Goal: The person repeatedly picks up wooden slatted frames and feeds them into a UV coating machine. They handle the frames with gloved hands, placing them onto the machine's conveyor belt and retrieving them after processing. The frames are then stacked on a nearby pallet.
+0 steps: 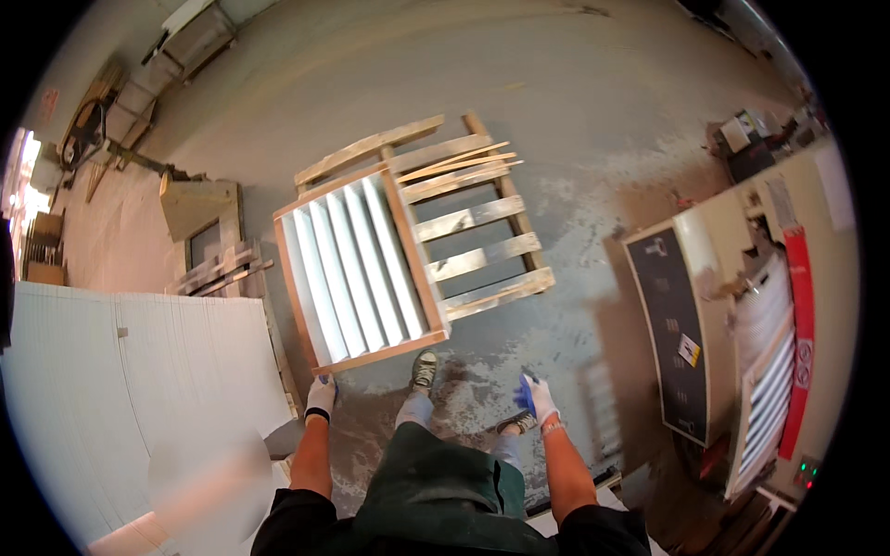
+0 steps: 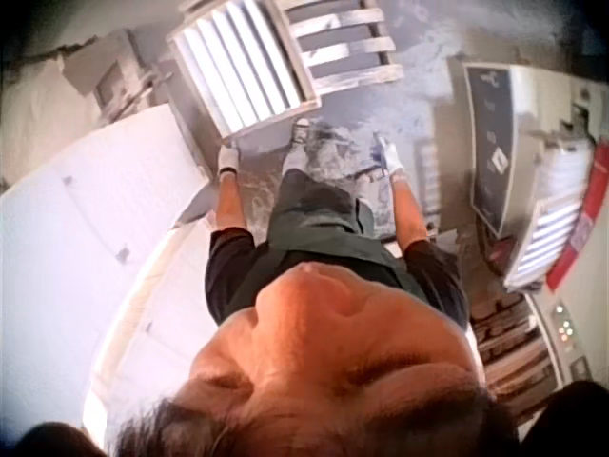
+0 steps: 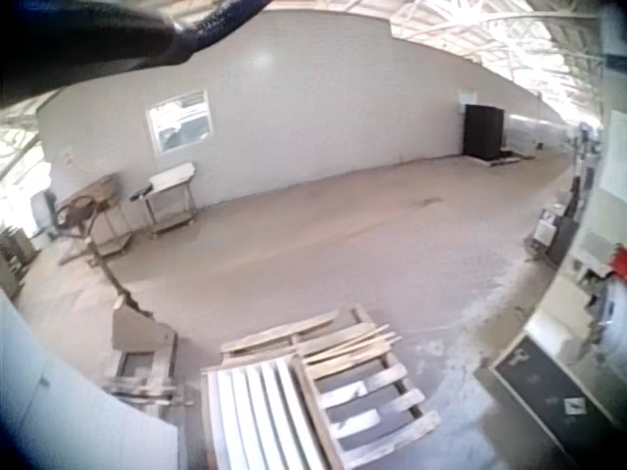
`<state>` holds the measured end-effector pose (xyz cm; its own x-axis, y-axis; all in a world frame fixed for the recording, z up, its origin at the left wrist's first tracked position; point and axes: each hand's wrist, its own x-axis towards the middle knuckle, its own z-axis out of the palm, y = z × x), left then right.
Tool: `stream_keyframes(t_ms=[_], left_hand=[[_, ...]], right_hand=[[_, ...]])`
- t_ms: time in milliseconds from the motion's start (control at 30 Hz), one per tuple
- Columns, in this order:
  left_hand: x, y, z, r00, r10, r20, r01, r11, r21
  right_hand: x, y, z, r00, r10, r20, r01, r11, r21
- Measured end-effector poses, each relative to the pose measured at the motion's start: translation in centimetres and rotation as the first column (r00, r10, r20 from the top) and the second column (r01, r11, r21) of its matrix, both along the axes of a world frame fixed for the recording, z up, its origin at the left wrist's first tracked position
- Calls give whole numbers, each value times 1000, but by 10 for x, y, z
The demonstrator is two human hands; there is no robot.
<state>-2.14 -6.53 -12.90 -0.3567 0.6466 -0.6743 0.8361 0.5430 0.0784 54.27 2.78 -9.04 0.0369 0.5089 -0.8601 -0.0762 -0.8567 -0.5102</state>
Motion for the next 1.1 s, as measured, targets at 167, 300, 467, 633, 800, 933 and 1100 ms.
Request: stream_keyframes(t_ms=[167,300,467,633,800,933,1100], left_hand=[[-57,54,-31,801,599,6,-589,785,193],[-76,70,-63,776,600,194,-631,742,228],[-68,67,-71,989,147,25,-147,941,305],[-43,43,-84,687,602,406,-723,621,303],[-52,26,-42,195,666,720,-932,354,-74],[-39,22,31,164,414,896,-881,470,-56],[0,5,93,2,245,970,-792,593,-148]], right_hand=[[-140,115,-92,848,375,374,-480,843,242],[-226,156,-135,747,372,551,-593,748,298],[-240,157,-146,664,348,661,-593,784,183],[-221,188,-130,834,413,365,-461,886,52],[-194,191,-35,890,437,132,-456,868,198],[-195,186,65,732,434,525,-615,752,236],[-113,131,174,812,376,447,-526,802,282]])
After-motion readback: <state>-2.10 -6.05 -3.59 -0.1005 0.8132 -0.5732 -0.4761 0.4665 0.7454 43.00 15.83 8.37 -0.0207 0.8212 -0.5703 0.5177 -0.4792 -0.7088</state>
